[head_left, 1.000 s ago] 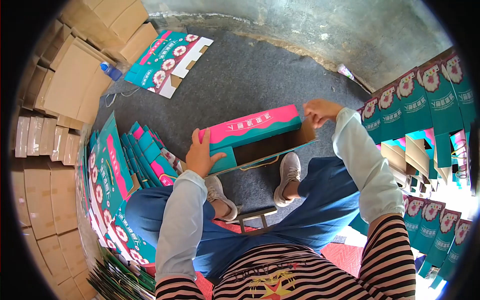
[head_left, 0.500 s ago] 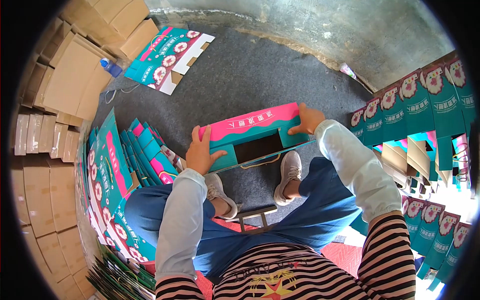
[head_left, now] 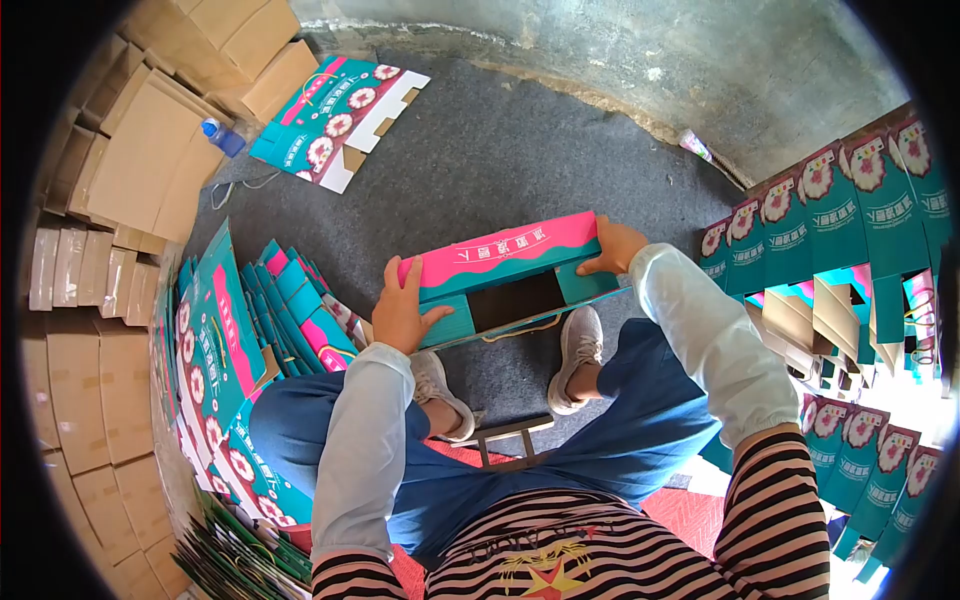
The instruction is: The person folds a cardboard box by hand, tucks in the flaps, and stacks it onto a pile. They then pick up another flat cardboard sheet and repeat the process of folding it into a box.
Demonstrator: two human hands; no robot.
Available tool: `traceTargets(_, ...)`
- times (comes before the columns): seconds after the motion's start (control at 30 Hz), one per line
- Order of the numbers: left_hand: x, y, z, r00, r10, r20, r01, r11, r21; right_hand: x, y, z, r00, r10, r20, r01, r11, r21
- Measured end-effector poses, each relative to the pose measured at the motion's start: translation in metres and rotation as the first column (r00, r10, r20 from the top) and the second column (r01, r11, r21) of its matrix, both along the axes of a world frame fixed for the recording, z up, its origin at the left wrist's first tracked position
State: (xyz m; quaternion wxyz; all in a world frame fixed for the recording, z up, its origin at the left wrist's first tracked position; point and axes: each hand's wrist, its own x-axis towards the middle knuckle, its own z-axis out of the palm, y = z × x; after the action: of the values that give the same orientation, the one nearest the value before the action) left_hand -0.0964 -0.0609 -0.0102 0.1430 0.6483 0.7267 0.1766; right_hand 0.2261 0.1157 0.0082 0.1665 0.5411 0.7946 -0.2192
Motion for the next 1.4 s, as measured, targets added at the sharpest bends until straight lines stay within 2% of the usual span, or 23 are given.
traceTargets(0.1, -0.006, -0.001, -0.008, 0.995, 0.080, 0.056, -0.084, 0.995, 0.062, -0.003, 0.014, 0.028, 0.996, -0.089, 0.014, 0.089, 0.939, -0.332)
traceTargets(0.17, -0.018, -0.001, -0.038, 0.970, 0.215, 0.110, -0.229, 0.964, 0.137, 0.003, 0.020, 0.024, 0.981, -0.191, -0.034, 0.163, 0.904, -0.395)
traceTargets(0.27, -0.047, 0.005, -0.078, 0.801, 0.440, 0.406, -0.313, 0.886, -0.343, 0.010, 0.026, -0.001, 0.911, -0.391, -0.129, 0.270, 0.805, -0.529)
traceTargets(0.37, -0.030, 0.010, -0.049, 0.589, 0.606, 0.535, -0.199, 0.750, -0.631, 0.003, 0.024, -0.006, 0.871, -0.459, -0.175, 0.272, 0.747, -0.607)
traceTargets(0.47, -0.039, 0.017, -0.056, 0.751, 0.497, 0.434, -0.232, 0.815, -0.532, 0.000, 0.026, -0.003, 0.849, -0.478, -0.225, 0.272, 0.761, -0.588)
traceTargets(0.53, -0.032, 0.022, -0.028, 0.738, 0.473, 0.482, -0.264, 0.859, -0.439, -0.009, 0.025, 0.029, 0.834, -0.480, -0.271, 0.270, 0.785, -0.558)
traceTargets(0.6, -0.025, 0.030, 0.018, 0.724, 0.487, 0.489, -0.317, 0.864, -0.392, -0.009, 0.041, 0.040, 0.828, -0.398, -0.396, 0.263, 0.898, -0.353)
traceTargets(0.67, -0.029, 0.040, 0.049, 0.851, 0.301, 0.431, -0.306, 0.950, -0.059, -0.010, 0.053, 0.083, 0.820, -0.342, -0.459, 0.243, 0.934, -0.261)
traceTargets(0.73, -0.018, 0.044, 0.106, 0.852, 0.266, 0.451, -0.363, 0.921, 0.142, -0.012, 0.041, 0.143, 0.705, -0.265, -0.658, 0.291, 0.954, -0.073)
traceTargets(0.77, -0.013, 0.042, 0.136, 0.861, 0.194, 0.470, -0.331, 0.916, 0.227, -0.007, 0.038, 0.169, 0.665, -0.176, -0.726, 0.227, 0.974, -0.028)
traceTargets(0.8, -0.012, 0.044, 0.155, 0.859, 0.046, 0.511, -0.282, 0.874, 0.395, 0.000, 0.033, 0.186, 0.617, -0.101, -0.781, 0.290, 0.951, 0.106)
traceTargets(0.87, 0.019, 0.030, 0.214, 0.838, 0.046, 0.544, -0.342, 0.820, 0.458, 0.017, 0.017, 0.223, 0.544, 0.086, -0.835, 0.335, 0.890, 0.310)
traceTargets(0.9, 0.032, 0.023, 0.233, 0.819, 0.005, 0.574, -0.345, 0.803, 0.486, 0.027, -0.001, 0.246, 0.513, 0.140, -0.847, 0.330, 0.879, 0.345)
traceTargets(0.93, 0.043, 0.015, 0.247, 0.798, -0.037, 0.602, -0.349, 0.785, 0.511, 0.033, -0.034, 0.279, 0.402, 0.077, -0.912, 0.377, 0.894, 0.242)
traceTargets(0.97, 0.054, 0.006, 0.256, 0.773, -0.079, 0.630, -0.355, 0.769, 0.532, 0.045, -0.060, 0.293, 0.336, 0.167, -0.927, 0.354, 0.889, 0.289)
traceTargets(1.0, 0.065, -0.003, 0.260, 0.785, -0.134, 0.604, -0.318, 0.750, 0.580, 0.059, -0.073, 0.286, 0.322, 0.171, -0.931, 0.560, 0.759, 0.333)
traceTargets(1.03, 0.076, -0.014, 0.261, 0.793, -0.190, 0.578, -0.278, 0.732, 0.622, 0.073, -0.103, 0.297, 0.316, 0.123, -0.941, 0.658, 0.685, 0.311)
traceTargets(1.07, 0.087, -0.026, 0.259, 0.776, -0.272, 0.569, -0.208, 0.742, 0.637, 0.102, -0.126, 0.302, 0.428, 0.135, -0.893, 0.654, 0.636, 0.410)
traceTargets(1.1, 0.100, -0.035, 0.257, 0.812, -0.329, 0.482, -0.112, 0.722, 0.683, 0.117, -0.152, 0.301, 0.464, 0.222, -0.858, 0.740, 0.435, 0.512)
traceTargets(1.2, 0.139, -0.070, 0.240, 0.856, -0.464, 0.228, 0.176, 0.676, 0.715, 0.205, -0.248, 0.281, -0.067, 0.368, -0.927, 0.726, 0.655, 0.207)
traceTargets(1.23, 0.151, -0.081, 0.227, 0.868, -0.473, 0.148, 0.258, 0.686, 0.681, 0.226, -0.278, 0.273, -0.101, 0.400, -0.911, 0.776, 0.605, 0.179)
traceTargets(1.33, 0.237, -0.090, 0.221, 0.628, -0.775, 0.062, 0.307, 0.321, 0.896, 0.277, -0.380, 0.245, -0.120, 0.472, -0.873, 0.925, 0.372, 0.074)
traceTargets(1.4, 0.283, -0.117, 0.199, 0.546, -0.838, -0.009, 0.287, 0.177, 0.942, 0.303, -0.438, 0.225, -0.121, 0.505, -0.855, 0.974, 0.225, -0.005)
